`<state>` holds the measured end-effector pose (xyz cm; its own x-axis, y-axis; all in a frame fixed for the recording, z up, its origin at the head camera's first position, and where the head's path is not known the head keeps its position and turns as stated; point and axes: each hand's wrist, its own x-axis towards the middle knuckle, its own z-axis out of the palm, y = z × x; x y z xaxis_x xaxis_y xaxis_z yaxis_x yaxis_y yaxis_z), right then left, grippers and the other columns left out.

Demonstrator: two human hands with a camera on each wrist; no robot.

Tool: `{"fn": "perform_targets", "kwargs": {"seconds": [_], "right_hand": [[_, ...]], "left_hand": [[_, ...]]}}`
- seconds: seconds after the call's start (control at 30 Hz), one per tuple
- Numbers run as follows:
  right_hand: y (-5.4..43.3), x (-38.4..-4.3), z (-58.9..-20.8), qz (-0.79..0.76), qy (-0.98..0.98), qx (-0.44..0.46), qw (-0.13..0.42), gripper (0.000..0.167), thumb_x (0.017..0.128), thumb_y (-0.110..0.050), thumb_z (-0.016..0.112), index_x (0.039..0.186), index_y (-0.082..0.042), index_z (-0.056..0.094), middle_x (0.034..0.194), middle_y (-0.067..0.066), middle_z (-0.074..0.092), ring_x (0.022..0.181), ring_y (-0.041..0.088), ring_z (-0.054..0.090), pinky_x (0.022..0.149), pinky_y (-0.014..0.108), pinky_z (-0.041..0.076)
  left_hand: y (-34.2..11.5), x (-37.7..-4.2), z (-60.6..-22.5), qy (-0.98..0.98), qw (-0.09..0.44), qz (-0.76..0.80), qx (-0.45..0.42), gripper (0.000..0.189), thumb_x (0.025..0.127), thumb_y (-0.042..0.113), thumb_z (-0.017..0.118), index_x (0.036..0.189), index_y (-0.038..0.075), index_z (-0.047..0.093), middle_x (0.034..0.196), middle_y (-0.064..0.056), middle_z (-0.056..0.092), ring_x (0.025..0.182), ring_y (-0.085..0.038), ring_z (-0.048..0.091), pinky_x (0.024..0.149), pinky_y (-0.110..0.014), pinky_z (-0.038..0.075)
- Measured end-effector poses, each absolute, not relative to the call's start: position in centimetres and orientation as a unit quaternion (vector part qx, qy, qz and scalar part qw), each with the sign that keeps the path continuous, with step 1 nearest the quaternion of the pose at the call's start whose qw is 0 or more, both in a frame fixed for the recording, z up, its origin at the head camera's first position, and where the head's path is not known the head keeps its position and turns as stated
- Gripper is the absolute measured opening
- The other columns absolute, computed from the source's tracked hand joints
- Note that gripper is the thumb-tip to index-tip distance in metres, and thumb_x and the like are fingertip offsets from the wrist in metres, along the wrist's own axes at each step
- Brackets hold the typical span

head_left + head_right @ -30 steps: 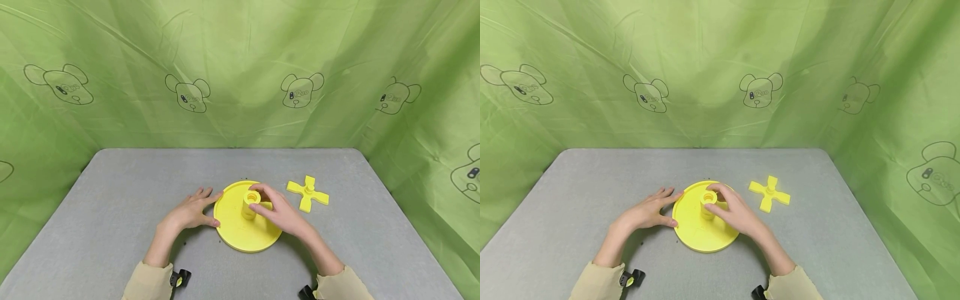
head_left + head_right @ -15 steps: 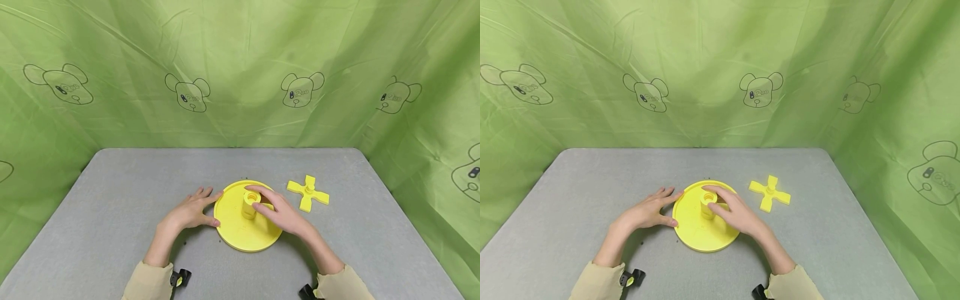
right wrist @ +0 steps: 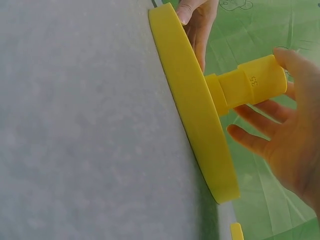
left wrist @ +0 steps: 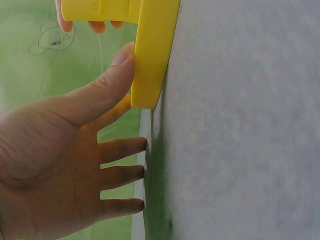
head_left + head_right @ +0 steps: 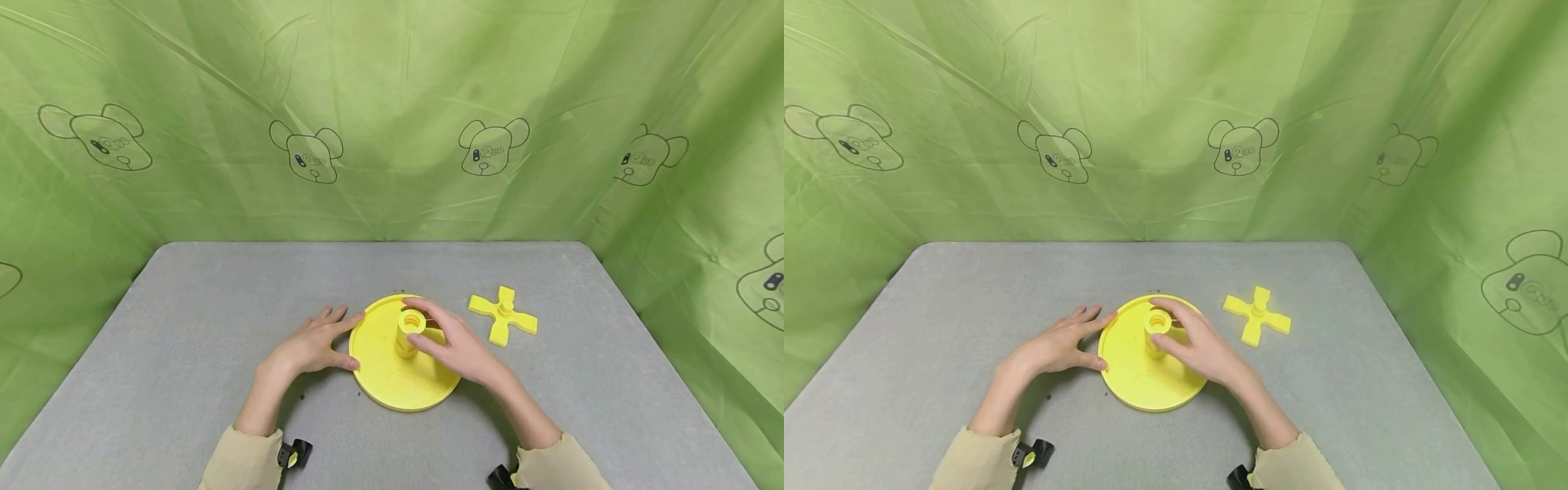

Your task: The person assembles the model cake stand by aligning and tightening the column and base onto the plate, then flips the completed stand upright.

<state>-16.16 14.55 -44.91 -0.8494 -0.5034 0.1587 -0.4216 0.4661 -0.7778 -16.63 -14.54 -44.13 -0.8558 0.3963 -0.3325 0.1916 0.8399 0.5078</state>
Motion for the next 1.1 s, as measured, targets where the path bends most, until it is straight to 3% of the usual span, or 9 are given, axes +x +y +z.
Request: {"fn": "perform_targets", "kwargs": {"seconds": [0.13, 0.27, 0.53, 0.7, 0.83, 1.1], "right_hand": [[14.67, -16.09, -44.85, -0.438, 0.852, -0.281, 0.053, 0.048, 0.104, -0.034, 0.062, 0.15, -0.029, 0.051, 0.154, -0.01, 0.054, 0.137, 0.016, 0.058, 0.113, 0.04, 0.052], [14.74, -16.09, -44.88, -0.445, 0.848, -0.281, 0.057, 0.045, 0.104, -0.032, 0.062, 0.148, -0.029, 0.052, 0.151, -0.008, 0.057, 0.132, 0.015, 0.062, 0.111, 0.039, 0.053], [14.5, -16.22, -44.99, -0.462, 0.85, -0.25, 0.047, 0.047, 0.096, -0.036, 0.073, 0.138, -0.023, 0.055, 0.132, -0.004, 0.066, 0.116, 0.018, 0.066, 0.106, 0.049, 0.055], [14.67, -16.22, -44.9, -0.453, 0.848, -0.272, 0.04, 0.056, 0.099, -0.033, 0.07, 0.15, -0.023, 0.049, 0.145, 0.002, 0.062, 0.127, 0.019, 0.063, 0.11, 0.044, 0.054], [14.89, -16.26, -44.79, -0.453, 0.84, -0.294, 0.046, 0.051, 0.104, -0.028, 0.062, 0.153, -0.028, 0.048, 0.152, 0.0, 0.058, 0.136, 0.016, 0.058, 0.113, 0.039, 0.052], [14.85, -16.29, -44.86, -0.451, 0.849, -0.268, 0.059, 0.042, 0.104, -0.034, 0.062, 0.145, -0.028, 0.055, 0.145, -0.007, 0.061, 0.127, 0.015, 0.064, 0.11, 0.039, 0.054]], "left_hand": [[-14.53, -16.7, -44.25, 0.935, 0.219, 0.232, 0.158, 0.092, 0.085, 0.045, 0.081, 0.162, 0.025, 0.035, 0.171, -0.019, 0.023, 0.16, -0.045, 0.013, 0.129, -0.066, 0.016], [-14.56, -16.81, -44.29, 0.935, 0.219, 0.229, 0.157, 0.092, 0.085, 0.045, 0.081, 0.162, 0.026, 0.035, 0.172, -0.018, 0.022, 0.16, -0.044, 0.013, 0.129, -0.065, 0.016], [-14.62, -16.83, -44.41, 0.935, 0.219, 0.233, 0.154, 0.092, 0.085, 0.044, 0.082, 0.162, 0.026, 0.035, 0.172, -0.018, 0.022, 0.16, -0.044, 0.013, 0.129, -0.066, 0.016], [-14.54, -16.83, -44.46, 0.934, 0.221, 0.233, 0.154, 0.092, 0.085, 0.045, 0.082, 0.162, 0.027, 0.035, 0.172, -0.018, 0.022, 0.161, -0.044, 0.012, 0.129, -0.065, 0.015], [-14.54, -16.88, -44.46, 0.934, 0.222, 0.233, 0.154, 0.092, 0.085, 0.045, 0.082, 0.162, 0.027, 0.035, 0.172, -0.017, 0.022, 0.161, -0.043, 0.012, 0.13, -0.065, 0.015], [-14.61, -16.91, -44.5, 0.934, 0.22, 0.234, 0.154, 0.092, 0.085, 0.045, 0.082, 0.162, 0.027, 0.035, 0.172, -0.017, 0.022, 0.161, -0.043, 0.012, 0.129, -0.065, 0.015]]}}
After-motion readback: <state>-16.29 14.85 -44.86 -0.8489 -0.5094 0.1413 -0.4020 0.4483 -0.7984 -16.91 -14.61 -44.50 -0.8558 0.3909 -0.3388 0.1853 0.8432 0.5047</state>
